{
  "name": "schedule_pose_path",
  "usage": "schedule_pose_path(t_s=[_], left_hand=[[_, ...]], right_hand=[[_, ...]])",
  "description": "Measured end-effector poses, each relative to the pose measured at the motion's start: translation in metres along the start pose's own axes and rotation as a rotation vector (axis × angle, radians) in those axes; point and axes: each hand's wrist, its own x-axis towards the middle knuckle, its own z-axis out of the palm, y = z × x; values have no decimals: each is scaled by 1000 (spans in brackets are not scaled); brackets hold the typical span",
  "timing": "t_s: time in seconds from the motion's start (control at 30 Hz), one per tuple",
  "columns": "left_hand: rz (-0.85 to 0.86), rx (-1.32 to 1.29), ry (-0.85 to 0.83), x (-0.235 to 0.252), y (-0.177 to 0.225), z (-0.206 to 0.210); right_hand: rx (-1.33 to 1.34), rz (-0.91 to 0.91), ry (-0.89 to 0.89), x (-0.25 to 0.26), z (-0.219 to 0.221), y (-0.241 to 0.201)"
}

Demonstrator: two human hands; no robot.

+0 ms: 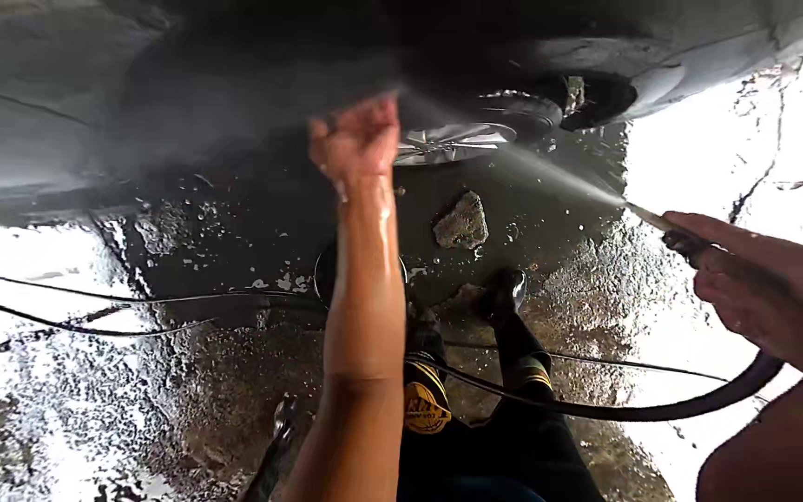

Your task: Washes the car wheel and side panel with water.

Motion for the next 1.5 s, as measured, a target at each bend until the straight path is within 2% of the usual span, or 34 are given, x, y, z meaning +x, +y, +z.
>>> schedule_pose_path(t_s=[0.07,0.13,0.2,0.27,0.33,0.47,0.63,0.73,0.8,0.9,0.97,1.0,1.07,1.1,1.2,1.27,1.37,1.43,1.47,1.5], left_hand=[[133,59,150,45,48,-28],[141,206,253,91,91,-70],[77,529,274,124,126,-123],[29,919,283,134,150,-173],[17,1132,316,126,163,-208],[-35,1414,307,91,170,-250],[-73,1740,-57,34,164,-285],[-120,1773,-186,-5,155,-281],[-224,1754,-289,-34,154,-267],[-383,1629,-535,-85,151,-221],[-323,1498,-663,-108,143,-192],[-228,1490,-643,-109,137,-181],[9,1536,-476,-87,129,-170],[121,1551,-395,-68,129,-167],[362,1538,-267,0,125,-150],[395,1590,-199,45,116,-140],[273,1692,-70,105,107,-123],[211,1713,53,128,100,-113],[206,1740,112,137,96,-109],[180,1765,162,139,93,-103]], right_hand=[[-103,-36,-57,25,15,-17],[-193,-58,-113,51,34,-35],[-267,-76,-171,76,61,-53],[-318,-42,-236,98,95,-67],[-351,-12,-297,115,127,-76],[-263,-9,-381,138,181,-89],[-148,-11,-341,160,239,-106],[-132,68,-346,168,266,-116],[-76,117,-305,173,279,-119],[238,162,-191,182,293,-133],[518,199,-57,195,302,-144],[669,215,1,206,306,-150],[1032,198,34,233,313,-160],[1209,128,-14,245,314,-162],[1590,-171,-319,286,308,-140],[1756,-181,-389,304,306,-135],[1736,-235,-610,331,317,-144],[1647,-187,-734,352,322,-145],[1526,-166,-778,366,320,-140],[1294,-185,-828,384,314,-132]])
